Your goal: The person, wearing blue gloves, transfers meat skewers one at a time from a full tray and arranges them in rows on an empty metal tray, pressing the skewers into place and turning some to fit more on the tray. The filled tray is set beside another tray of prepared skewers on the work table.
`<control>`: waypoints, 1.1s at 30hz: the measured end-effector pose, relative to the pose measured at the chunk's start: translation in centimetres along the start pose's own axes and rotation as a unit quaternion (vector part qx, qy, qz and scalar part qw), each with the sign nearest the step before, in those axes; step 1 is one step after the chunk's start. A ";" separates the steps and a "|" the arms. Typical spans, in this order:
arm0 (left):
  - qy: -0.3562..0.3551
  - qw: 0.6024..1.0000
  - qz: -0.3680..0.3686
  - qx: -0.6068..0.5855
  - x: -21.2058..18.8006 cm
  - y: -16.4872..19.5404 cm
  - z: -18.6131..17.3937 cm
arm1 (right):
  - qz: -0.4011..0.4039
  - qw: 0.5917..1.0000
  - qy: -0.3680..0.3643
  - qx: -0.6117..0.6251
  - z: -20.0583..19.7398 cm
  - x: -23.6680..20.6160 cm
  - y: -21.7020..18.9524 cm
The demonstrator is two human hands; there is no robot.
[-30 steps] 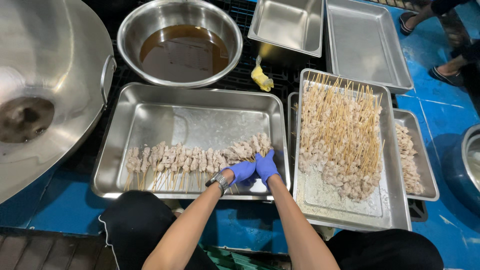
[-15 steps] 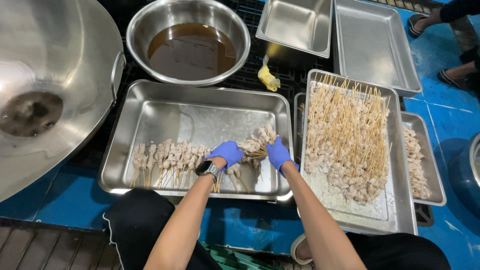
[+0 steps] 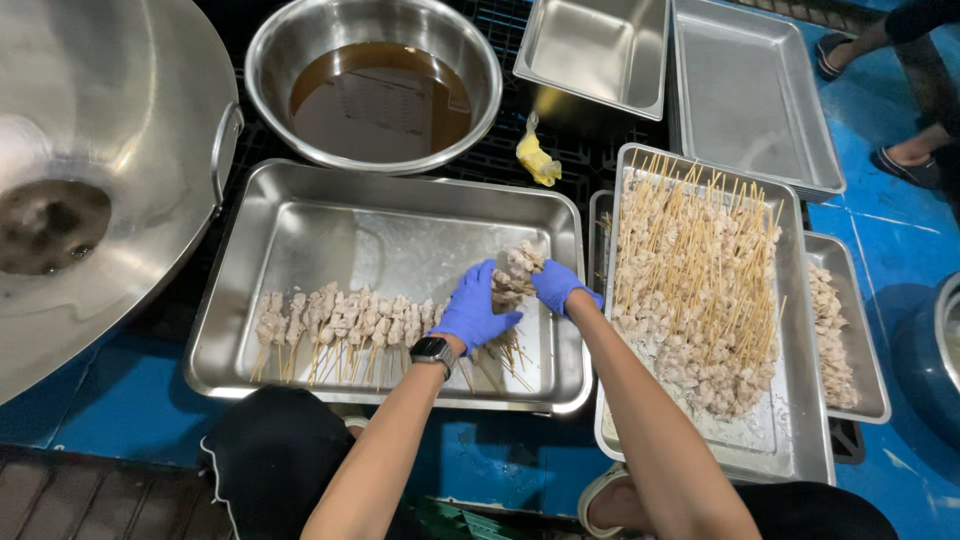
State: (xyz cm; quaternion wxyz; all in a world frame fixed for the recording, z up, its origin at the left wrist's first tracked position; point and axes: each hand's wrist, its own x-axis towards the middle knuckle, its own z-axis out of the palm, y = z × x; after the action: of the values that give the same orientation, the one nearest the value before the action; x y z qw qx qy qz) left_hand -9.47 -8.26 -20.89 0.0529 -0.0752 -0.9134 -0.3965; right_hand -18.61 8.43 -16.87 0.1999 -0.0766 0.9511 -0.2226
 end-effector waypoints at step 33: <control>0.110 0.991 0.015 -0.068 17.1 -2.1 4.7 | -0.093 0.978 0.185 0.041 -10.4 13.6 1.3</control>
State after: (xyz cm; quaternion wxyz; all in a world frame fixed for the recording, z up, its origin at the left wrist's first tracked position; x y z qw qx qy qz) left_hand -26.89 -4.63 -22.94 0.1541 -0.0478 -0.8717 -0.4627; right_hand -35.35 10.50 -13.62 0.0024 -0.1138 0.9506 -0.2888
